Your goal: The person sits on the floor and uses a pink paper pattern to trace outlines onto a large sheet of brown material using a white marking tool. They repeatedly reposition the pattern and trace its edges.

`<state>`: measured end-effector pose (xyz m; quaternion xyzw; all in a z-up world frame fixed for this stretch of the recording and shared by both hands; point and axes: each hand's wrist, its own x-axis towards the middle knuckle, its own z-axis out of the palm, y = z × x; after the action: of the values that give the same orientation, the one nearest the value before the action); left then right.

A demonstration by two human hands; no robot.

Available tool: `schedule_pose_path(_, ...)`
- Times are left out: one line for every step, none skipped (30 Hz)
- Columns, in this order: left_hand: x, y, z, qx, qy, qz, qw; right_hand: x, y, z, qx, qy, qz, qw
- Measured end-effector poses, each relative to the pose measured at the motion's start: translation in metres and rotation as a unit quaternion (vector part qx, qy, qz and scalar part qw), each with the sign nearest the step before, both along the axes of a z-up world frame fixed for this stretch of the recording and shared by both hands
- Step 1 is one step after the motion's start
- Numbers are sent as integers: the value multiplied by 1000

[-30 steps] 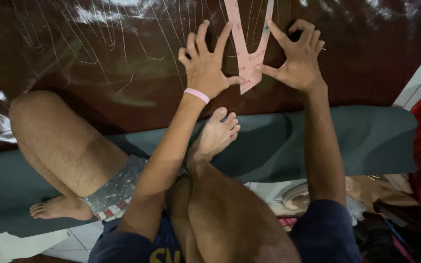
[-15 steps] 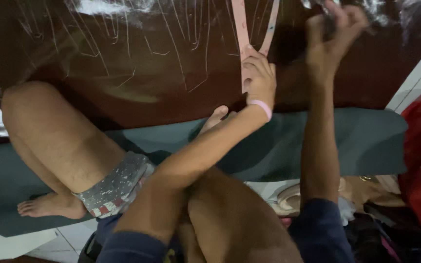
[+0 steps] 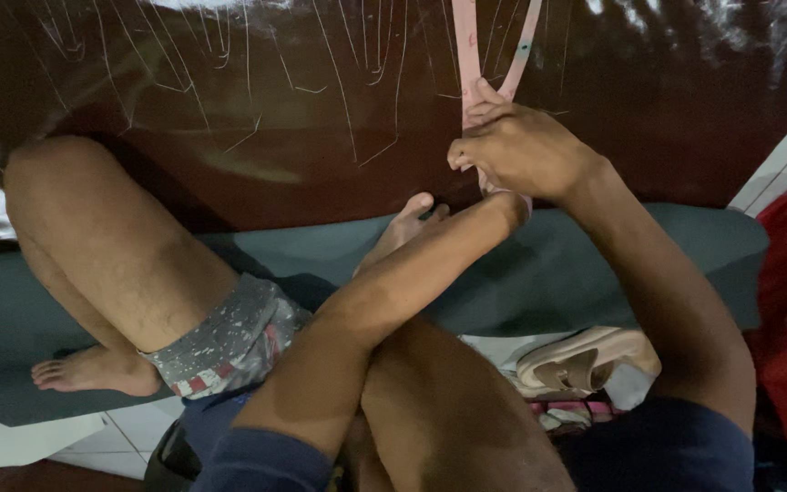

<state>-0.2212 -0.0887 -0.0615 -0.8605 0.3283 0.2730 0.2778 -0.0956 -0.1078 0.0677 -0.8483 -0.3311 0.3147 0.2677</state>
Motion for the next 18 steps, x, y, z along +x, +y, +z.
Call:
schedule_pose_path(0,-1,2,-11,3,6,1000,-1,2,0,-14,1,4,1000)
schedule_pose_path(3,0,4,-22,8,11,1000,-1,3,-1,-28,1,8,1000)
schedule_pose_path(7,1,6,-32,13,18,999,-1,4,0,-31,-19,16,999)
schedule_pose_path(11,6,9,-40,16,20,999,0,5,1,-34,-39,24,998)
schedule_pose_path(17,9,12,-46,23,28,998,2,5,4,-36,-60,31,997)
schedule_pose_path(23,15,16,-61,21,35,997,5,5,6,-39,-54,20,998)
schedule_pose_path(28,19,21,-71,26,39,996,10,1,10,-43,-48,8,998)
schedule_pose_path(35,25,26,-91,25,55,994,14,-3,13,-47,-41,-5,998)
schedule_pose_path(41,30,31,-116,20,78,990,21,-9,15,-60,-112,-4,992)
schedule_pose_path(48,37,34,-146,10,105,984,31,-16,15,-71,-183,-1,981)
schedule_pose_path(56,41,37,-168,1,129,977,41,-20,11,-82,-253,0,964)
schedule_pose_path(63,45,39,-192,-19,163,968,49,-22,5,-100,-329,-8,939)
schedule_pose_path(71,49,39,-215,-38,196,956,56,-23,-5,-117,-402,-17,908)
schedule_pose_path(78,51,39,-239,-57,230,942,63,-24,-16,-135,-471,-25,871)
schedule_pose_path(81,54,39,-253,-72,223,939,67,-27,-28,-186,-519,-16,834)
schedule_pose_path(84,57,39,-267,-87,215,935,68,-30,-39,-236,-564,-8,791)
schedule_pose_path(88,60,38,-281,-102,207,932,69,-34,-50,-269,-596,-2,756)
schedule_pose_path(90,63,39,-307,-96,218,922,70,-37,-60,-300,-627,3,718)
